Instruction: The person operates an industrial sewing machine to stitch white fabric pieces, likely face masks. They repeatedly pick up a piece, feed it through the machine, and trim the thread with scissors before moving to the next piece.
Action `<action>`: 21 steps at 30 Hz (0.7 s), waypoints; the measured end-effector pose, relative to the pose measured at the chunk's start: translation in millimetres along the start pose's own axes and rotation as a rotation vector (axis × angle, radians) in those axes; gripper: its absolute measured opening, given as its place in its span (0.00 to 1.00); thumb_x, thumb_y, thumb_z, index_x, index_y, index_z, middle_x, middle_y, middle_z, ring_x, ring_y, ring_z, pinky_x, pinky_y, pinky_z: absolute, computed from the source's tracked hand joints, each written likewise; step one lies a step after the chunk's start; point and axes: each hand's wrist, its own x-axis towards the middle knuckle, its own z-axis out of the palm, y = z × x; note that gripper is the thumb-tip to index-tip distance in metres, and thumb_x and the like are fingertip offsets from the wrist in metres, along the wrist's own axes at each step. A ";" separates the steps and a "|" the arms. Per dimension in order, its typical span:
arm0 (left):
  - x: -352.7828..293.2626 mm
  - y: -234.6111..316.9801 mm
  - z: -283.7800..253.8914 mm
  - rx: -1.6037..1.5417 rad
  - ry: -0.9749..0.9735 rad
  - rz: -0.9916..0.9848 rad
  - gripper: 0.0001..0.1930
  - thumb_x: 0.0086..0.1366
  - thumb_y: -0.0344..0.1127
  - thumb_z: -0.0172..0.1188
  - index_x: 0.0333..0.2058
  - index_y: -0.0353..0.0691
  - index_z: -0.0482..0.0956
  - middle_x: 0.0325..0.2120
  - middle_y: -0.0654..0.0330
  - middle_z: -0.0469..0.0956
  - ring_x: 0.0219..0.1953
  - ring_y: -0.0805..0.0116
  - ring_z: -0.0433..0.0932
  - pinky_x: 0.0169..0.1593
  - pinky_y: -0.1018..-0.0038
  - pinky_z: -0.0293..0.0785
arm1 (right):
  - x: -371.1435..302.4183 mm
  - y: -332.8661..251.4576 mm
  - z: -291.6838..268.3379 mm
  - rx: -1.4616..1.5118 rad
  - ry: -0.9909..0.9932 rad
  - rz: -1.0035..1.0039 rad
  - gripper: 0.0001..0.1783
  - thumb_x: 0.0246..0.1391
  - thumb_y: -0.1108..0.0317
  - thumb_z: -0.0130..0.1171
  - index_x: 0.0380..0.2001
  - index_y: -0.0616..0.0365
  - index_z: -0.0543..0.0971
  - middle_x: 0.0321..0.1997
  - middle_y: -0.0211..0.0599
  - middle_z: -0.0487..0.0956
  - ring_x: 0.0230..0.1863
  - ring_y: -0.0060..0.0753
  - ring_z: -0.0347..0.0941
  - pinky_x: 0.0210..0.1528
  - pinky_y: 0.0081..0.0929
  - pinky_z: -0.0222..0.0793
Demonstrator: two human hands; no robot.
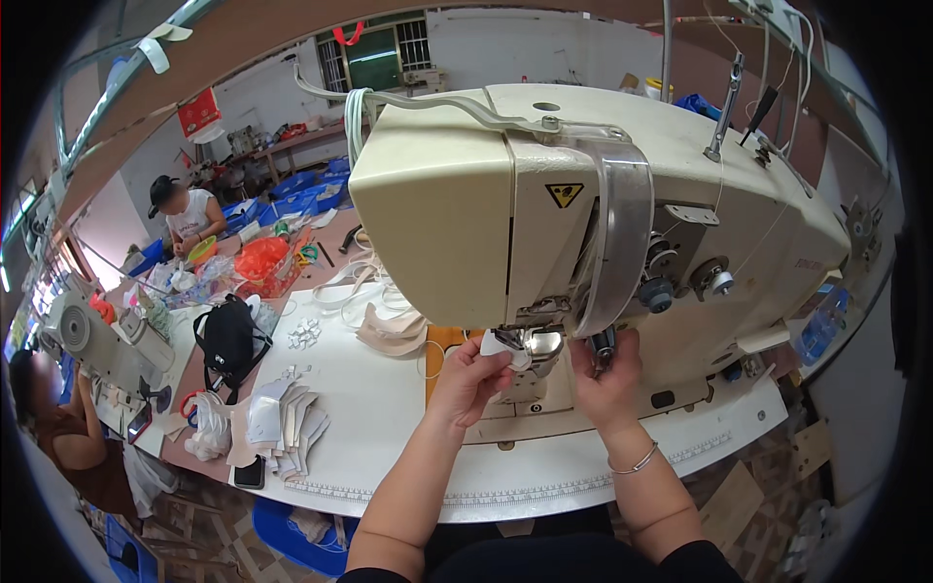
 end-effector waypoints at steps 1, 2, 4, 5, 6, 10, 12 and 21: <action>2.2 1.0 -0.8 -0.002 -0.015 -0.004 0.12 0.52 0.24 0.59 0.36 0.35 0.69 0.25 0.62 0.74 0.22 0.78 0.73 0.25 0.85 0.73 | 2.0 0.0 0.4 -0.024 -0.014 -0.023 0.12 0.37 0.77 0.60 0.26 0.58 0.67 0.21 0.32 0.70 0.21 0.26 0.70 0.22 0.20 0.65; 3.1 0.7 -1.0 -0.006 -0.019 0.002 0.12 0.52 0.24 0.59 0.36 0.35 0.69 0.25 0.62 0.74 0.22 0.78 0.73 0.25 0.85 0.73 | 4.1 2.3 -0.2 -0.072 -0.031 -0.085 0.13 0.36 0.77 0.60 0.27 0.58 0.68 0.22 0.33 0.70 0.21 0.28 0.70 0.23 0.21 0.66; 3.4 -1.3 -1.4 -0.009 -0.025 0.008 0.12 0.52 0.24 0.59 0.36 0.35 0.69 0.25 0.61 0.74 0.22 0.78 0.73 0.25 0.85 0.73 | 5.8 12.1 -2.7 -0.168 -0.064 -0.202 0.15 0.34 0.78 0.59 0.29 0.58 0.68 0.22 0.35 0.70 0.21 0.33 0.71 0.25 0.23 0.67; 3.5 -1.1 -1.2 0.004 -0.025 0.003 0.12 0.52 0.24 0.59 0.36 0.36 0.70 0.25 0.63 0.74 0.23 0.79 0.73 0.26 0.85 0.72 | 4.2 16.7 -2.3 -0.163 -0.107 -0.137 0.15 0.34 0.78 0.59 0.29 0.57 0.69 0.23 0.35 0.70 0.22 0.34 0.71 0.24 0.23 0.67; 3.9 -0.1 -1.3 0.017 -0.025 -0.001 0.11 0.52 0.24 0.58 0.36 0.38 0.70 0.25 0.64 0.74 0.23 0.80 0.73 0.27 0.85 0.72 | 2.5 21.4 -1.8 -0.158 -0.148 -0.072 0.15 0.33 0.78 0.59 0.30 0.56 0.69 0.23 0.35 0.70 0.23 0.34 0.70 0.24 0.24 0.67; 2.7 1.1 -2.9 0.128 -0.010 0.034 0.12 0.52 0.24 0.58 0.37 0.37 0.70 0.26 0.64 0.75 0.23 0.79 0.73 0.28 0.84 0.72 | -5.1 12.3 5.0 -0.198 -0.013 -0.193 0.16 0.33 0.78 0.59 0.31 0.53 0.73 0.26 0.32 0.68 0.25 0.32 0.68 0.23 0.24 0.66; -4.3 -0.1 8.5 0.216 0.044 0.117 0.13 0.53 0.25 0.57 0.38 0.36 0.69 0.27 0.63 0.75 0.24 0.79 0.73 0.29 0.82 0.73 | -7.1 10.1 5.7 -0.221 -0.165 -0.345 0.17 0.32 0.77 0.60 0.31 0.52 0.74 0.28 0.30 0.67 0.25 0.30 0.66 0.23 0.24 0.65; -3.0 -0.6 9.4 0.300 0.076 0.186 0.14 0.52 0.24 0.57 0.39 0.35 0.67 0.27 0.61 0.76 0.25 0.77 0.74 0.29 0.81 0.73 | -5.6 9.1 14.7 -0.258 -0.255 -0.489 0.18 0.31 0.76 0.63 0.31 0.50 0.77 0.27 0.28 0.68 0.24 0.26 0.68 0.23 0.22 0.67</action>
